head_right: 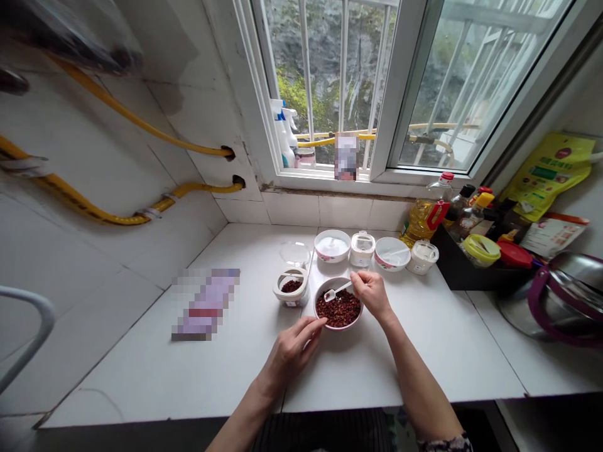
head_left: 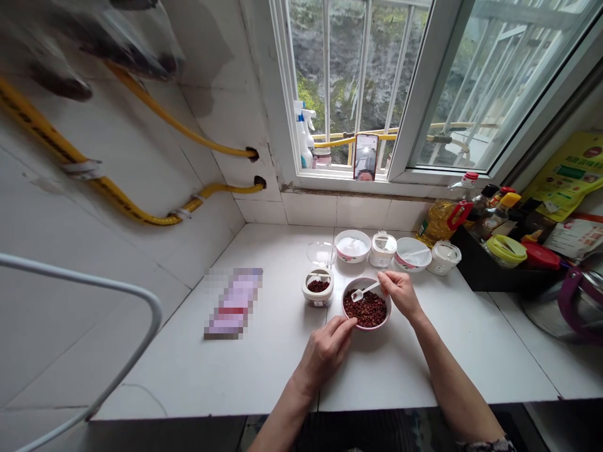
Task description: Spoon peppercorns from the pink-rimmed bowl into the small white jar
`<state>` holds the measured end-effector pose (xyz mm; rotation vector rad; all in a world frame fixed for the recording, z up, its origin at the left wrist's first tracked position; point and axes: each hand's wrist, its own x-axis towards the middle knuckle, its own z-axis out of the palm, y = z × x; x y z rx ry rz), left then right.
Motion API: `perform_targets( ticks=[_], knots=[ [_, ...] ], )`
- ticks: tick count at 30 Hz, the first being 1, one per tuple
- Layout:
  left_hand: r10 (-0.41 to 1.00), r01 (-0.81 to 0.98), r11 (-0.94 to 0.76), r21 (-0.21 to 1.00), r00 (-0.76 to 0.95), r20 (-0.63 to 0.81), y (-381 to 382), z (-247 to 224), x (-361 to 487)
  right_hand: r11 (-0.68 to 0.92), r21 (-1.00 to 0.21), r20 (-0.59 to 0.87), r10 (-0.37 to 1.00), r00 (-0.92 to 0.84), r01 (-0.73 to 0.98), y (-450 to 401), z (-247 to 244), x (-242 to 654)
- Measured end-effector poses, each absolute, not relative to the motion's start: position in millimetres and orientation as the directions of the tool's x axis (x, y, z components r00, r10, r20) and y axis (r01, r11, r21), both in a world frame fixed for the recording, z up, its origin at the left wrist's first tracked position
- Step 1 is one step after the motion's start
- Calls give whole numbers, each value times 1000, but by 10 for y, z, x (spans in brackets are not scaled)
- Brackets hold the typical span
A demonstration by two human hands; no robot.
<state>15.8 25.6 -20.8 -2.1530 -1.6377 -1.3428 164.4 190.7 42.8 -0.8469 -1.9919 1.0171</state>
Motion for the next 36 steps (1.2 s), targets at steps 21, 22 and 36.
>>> perform_targets(
  ticks=[21,22,36],
  knots=[
    [696,824,-395,407,-20,718,244,-173,160,448,-886,360,828,-430,121,1891,554,1433],
    [691,825,-398,401,-18,722,244,-174,160,493,-861,399,808,-433,128,1865,606,1379],
    [671,839,-390,380,-23,741,250,-138,168,904,-363,722,427,-544,227,1678,800,1095]
  ],
)
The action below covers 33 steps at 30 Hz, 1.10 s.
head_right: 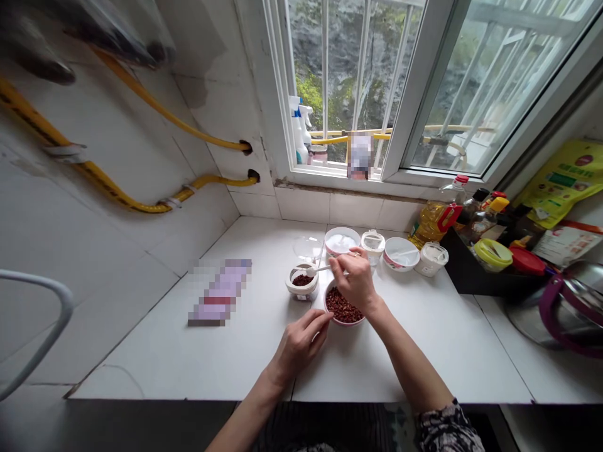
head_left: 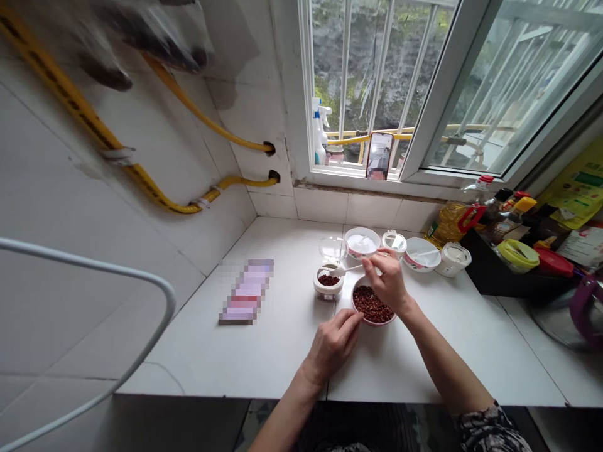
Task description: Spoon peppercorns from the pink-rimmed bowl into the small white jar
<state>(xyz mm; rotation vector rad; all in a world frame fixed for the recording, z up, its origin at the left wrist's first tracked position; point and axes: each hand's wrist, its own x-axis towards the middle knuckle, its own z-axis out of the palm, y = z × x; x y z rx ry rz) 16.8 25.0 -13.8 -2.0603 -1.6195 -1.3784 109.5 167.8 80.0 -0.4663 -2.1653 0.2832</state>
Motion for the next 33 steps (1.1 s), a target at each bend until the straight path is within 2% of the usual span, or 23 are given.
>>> perform_targets(
  ticks=[3,5,10,15,21,26,33],
  knots=[
    [675,836,-397,379,-14,738,249,-140,166,849,-474,681,522,-513,234,1812,777,1363],
    [675,837,-399,375,-9,738,254,-139,168,829,-491,634,551,-543,268,1893,713,1528],
    [661,836,-397,379,-26,750,273,-125,184,860,-350,654,509,-561,372,1955,475,1638],
    [675,837,-382,393,-37,736,276,-128,186,901,-300,643,434,-631,313,1861,394,1544],
    [676,841,-387,378,-20,737,271,-139,165,862,-369,673,505,-540,347,1883,371,1608],
    [674,838,-394,376,-14,739,269,-140,166,838,-420,600,544,-587,348,1860,311,1560],
    [673,836,-397,379,-16,740,267,-154,166,746,-572,542,656,-525,342,1897,331,1610]
  ],
)
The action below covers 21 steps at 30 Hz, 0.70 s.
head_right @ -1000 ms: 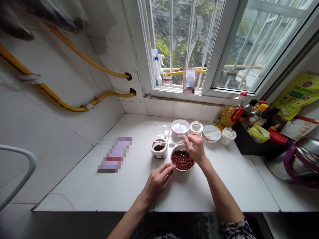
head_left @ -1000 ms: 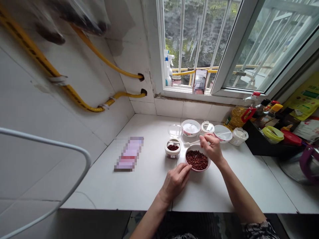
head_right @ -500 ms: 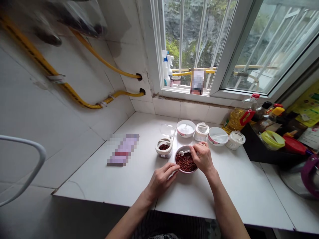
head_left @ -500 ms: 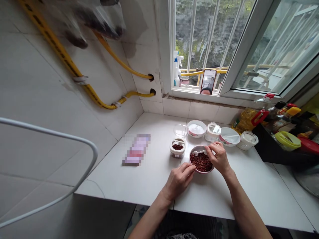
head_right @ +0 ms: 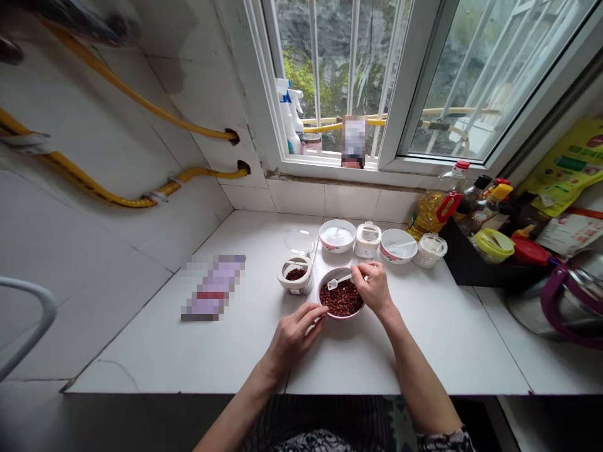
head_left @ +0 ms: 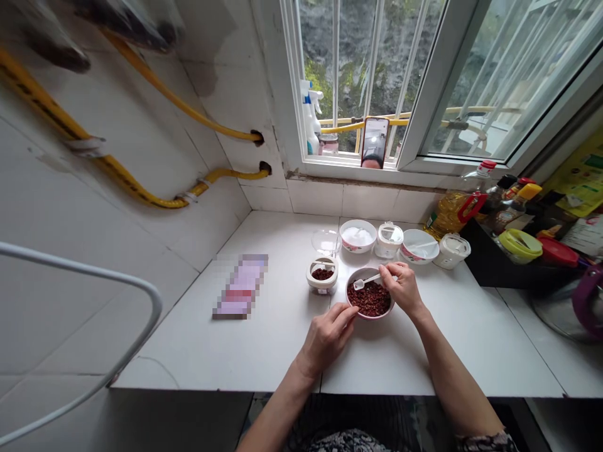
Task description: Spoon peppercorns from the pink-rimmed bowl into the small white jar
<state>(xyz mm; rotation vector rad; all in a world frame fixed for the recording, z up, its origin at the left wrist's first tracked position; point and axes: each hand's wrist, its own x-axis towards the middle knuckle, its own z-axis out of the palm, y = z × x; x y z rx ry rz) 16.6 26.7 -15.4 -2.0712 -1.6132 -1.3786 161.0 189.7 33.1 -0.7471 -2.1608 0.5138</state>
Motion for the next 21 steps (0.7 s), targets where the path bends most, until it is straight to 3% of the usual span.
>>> perform_targets(
  ticks=[10,21],
  knots=[
    [670,832,-407,376,-8,742,274,-155,171,764,-543,553,638,-535,350,1867,296,1573],
    [688,831,-398,387,-8,725,266,-161,163,671,-678,459,706,-540,300,1833,341,1569]
  ],
)
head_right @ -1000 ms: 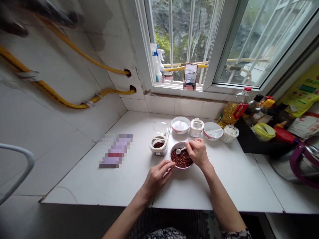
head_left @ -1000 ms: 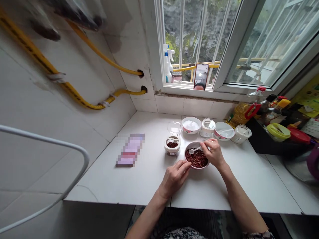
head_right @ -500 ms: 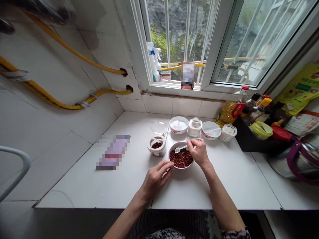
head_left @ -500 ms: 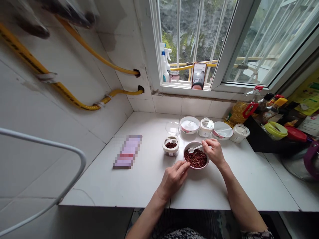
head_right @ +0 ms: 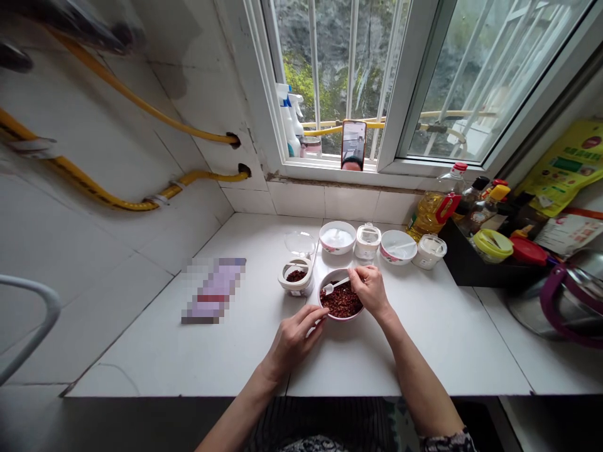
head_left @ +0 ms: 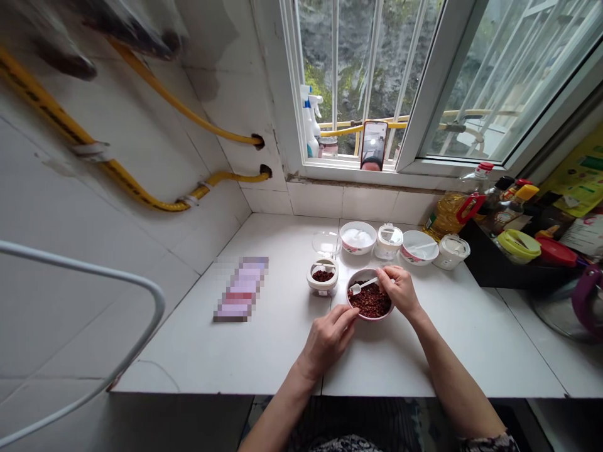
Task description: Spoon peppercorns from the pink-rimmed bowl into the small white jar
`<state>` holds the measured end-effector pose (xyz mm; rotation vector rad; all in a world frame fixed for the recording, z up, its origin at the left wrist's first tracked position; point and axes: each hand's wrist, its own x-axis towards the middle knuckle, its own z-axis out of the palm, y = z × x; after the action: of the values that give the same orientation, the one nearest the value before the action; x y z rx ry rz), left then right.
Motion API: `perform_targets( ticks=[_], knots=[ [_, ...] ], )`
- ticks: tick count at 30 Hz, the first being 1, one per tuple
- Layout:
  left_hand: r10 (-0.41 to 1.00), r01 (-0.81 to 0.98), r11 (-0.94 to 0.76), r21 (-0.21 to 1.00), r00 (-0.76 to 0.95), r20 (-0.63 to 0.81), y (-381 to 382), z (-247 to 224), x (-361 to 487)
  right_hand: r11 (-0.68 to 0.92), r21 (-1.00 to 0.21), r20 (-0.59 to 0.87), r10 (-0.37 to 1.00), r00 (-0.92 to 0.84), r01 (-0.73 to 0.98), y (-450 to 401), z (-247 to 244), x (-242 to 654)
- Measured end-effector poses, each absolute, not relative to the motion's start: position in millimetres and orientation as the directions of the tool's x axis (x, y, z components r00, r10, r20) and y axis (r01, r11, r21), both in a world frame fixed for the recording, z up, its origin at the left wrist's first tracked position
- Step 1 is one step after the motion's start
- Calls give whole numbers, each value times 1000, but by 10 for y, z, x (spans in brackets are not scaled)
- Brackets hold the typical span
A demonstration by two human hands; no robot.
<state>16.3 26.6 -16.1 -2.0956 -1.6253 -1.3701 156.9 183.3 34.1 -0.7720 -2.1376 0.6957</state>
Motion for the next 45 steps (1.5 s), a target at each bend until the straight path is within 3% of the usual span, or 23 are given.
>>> perform_targets(
  ticks=[18,25,28,32,36,41,45],
  knots=[
    [697,811,-415,413,-9,717,255,-176,173,580,-770,431,780,-454,265,1834,376,1613],
    [691,832,-391,394,-17,723,256,-168,183,511,-844,419,819,-391,165,1830,477,1492],
    [694,828,-393,401,-19,719,254,-163,184,624,-755,523,759,-387,203,1750,623,1333],
    [692,834,-387,392,-18,722,257,-165,182,825,-492,690,564,-453,278,1595,754,1084],
    [685,840,-386,381,-15,728,262,-165,175,930,-271,695,367,-618,248,1551,772,1018],
    [695,840,-381,385,-14,719,251,-152,166,877,-363,733,477,-484,314,1778,719,1323],
    [696,837,-388,385,-8,718,249,-144,163,837,-361,627,544,-558,411,1921,524,1531]
  ],
)
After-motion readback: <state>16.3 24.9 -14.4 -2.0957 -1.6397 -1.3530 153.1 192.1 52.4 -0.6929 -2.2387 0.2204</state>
